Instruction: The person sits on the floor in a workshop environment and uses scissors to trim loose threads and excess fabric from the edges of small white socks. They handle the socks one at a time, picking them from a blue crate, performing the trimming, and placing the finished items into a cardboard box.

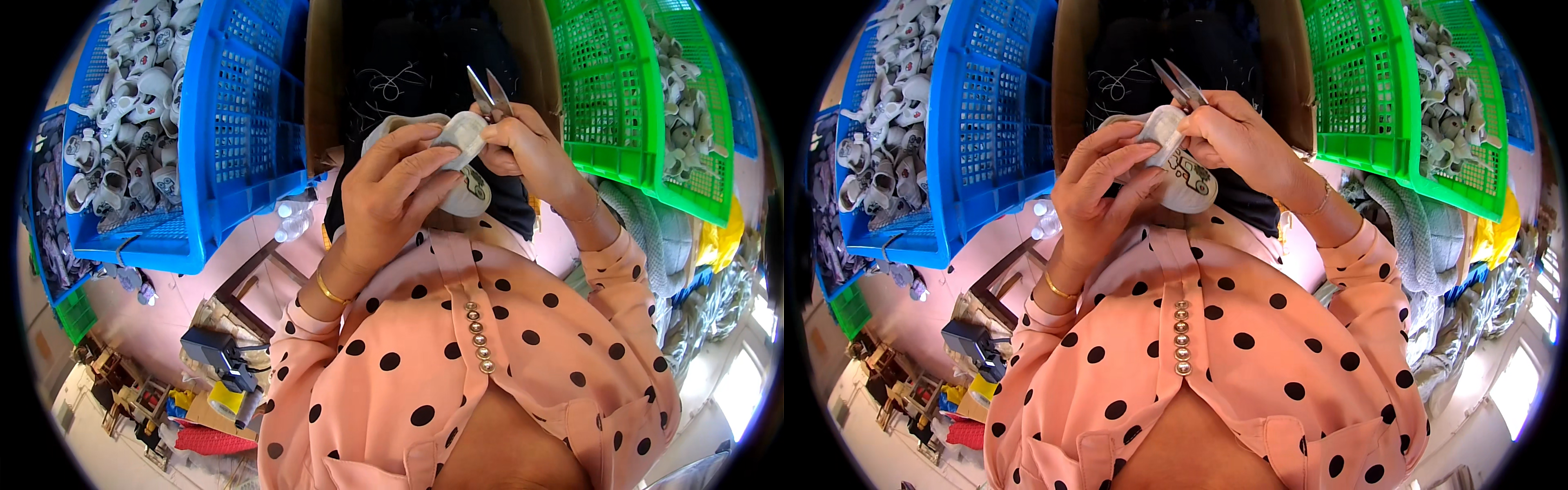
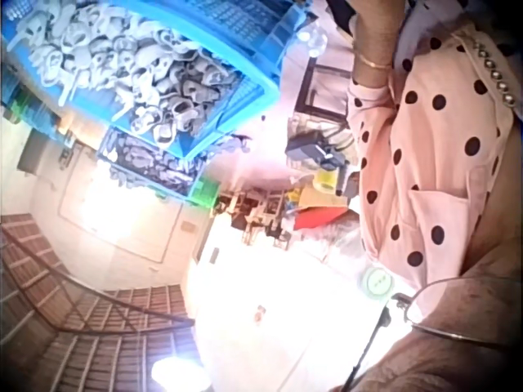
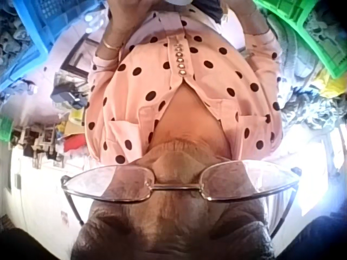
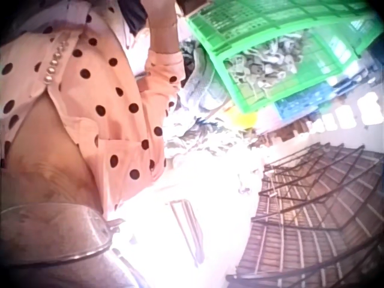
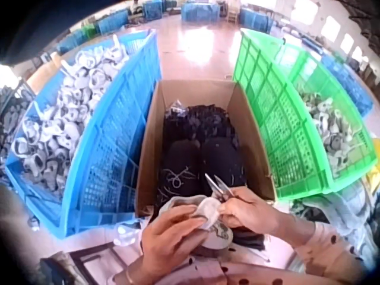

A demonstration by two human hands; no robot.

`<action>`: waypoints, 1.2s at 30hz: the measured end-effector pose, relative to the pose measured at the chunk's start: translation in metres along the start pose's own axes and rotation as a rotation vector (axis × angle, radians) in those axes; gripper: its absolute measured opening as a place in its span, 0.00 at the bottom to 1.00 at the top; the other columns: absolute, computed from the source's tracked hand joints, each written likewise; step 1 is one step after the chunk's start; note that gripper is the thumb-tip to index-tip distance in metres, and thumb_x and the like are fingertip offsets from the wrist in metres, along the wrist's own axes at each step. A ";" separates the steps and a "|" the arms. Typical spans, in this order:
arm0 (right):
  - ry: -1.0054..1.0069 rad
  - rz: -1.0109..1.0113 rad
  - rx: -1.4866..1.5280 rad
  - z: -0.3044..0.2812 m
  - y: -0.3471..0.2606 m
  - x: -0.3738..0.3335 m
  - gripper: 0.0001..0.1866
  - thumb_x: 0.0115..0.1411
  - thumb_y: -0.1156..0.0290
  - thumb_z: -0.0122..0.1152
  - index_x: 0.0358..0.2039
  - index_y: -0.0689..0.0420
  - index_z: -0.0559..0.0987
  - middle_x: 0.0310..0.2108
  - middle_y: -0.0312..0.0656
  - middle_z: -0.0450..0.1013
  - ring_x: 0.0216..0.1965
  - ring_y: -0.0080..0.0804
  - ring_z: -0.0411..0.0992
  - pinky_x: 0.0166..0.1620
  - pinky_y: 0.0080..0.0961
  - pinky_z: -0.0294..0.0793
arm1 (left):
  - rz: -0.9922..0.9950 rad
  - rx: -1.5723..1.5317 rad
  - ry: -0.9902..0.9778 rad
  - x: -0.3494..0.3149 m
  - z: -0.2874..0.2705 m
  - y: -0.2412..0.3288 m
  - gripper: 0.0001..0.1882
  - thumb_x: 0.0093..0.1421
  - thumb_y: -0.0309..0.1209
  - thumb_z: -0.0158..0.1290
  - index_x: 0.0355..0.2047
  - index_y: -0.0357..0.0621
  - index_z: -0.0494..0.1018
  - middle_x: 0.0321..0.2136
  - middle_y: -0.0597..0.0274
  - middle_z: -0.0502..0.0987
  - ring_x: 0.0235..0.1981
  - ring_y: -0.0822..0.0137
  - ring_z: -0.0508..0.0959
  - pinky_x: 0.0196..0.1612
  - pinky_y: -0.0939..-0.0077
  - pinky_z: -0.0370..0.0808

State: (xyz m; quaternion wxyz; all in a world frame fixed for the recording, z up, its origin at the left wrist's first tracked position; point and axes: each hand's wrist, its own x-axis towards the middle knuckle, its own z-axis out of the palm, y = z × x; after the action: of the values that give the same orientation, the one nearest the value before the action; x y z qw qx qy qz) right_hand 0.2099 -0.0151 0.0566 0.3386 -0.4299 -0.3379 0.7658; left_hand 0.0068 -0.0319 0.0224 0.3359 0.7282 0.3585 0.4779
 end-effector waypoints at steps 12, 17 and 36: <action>0.045 0.064 -0.060 -0.018 0.047 0.010 0.07 0.64 0.71 0.47 0.33 0.60 0.72 0.18 0.26 0.58 0.18 0.12 0.52 0.21 0.15 0.49 | -0.616 -0.387 -0.088 -0.013 0.023 -0.012 0.04 0.64 0.24 0.51 0.34 0.35 0.71 0.44 0.53 0.76 0.34 0.74 0.76 0.35 0.85 0.73; 0.052 0.034 -0.099 -0.022 0.043 0.012 0.08 0.65 0.70 0.49 0.33 0.60 0.72 0.18 0.26 0.57 0.19 0.12 0.53 0.21 0.14 0.50 | -0.741 -0.618 -0.002 -0.007 0.018 -0.020 0.06 0.66 0.26 0.50 0.37 0.35 0.67 0.44 0.55 0.76 0.38 0.78 0.74 0.40 0.86 0.73; 0.028 -0.041 -0.481 -0.037 0.038 0.019 0.13 0.68 0.62 0.52 0.37 0.61 0.73 0.16 0.31 0.60 0.17 0.17 0.56 0.21 0.17 0.56 | 0.060 0.226 -0.090 0.005 0.029 -0.041 0.10 0.52 0.20 0.60 0.35 0.37 0.73 0.43 0.52 0.78 0.39 0.56 0.80 0.37 0.74 0.78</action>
State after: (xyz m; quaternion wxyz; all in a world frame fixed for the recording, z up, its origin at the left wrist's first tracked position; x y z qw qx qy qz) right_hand 0.2267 -0.0121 0.0031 0.2467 -0.5019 -0.5143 0.6502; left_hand 0.0267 -0.0105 -0.0187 0.2529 0.7927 0.3725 0.4111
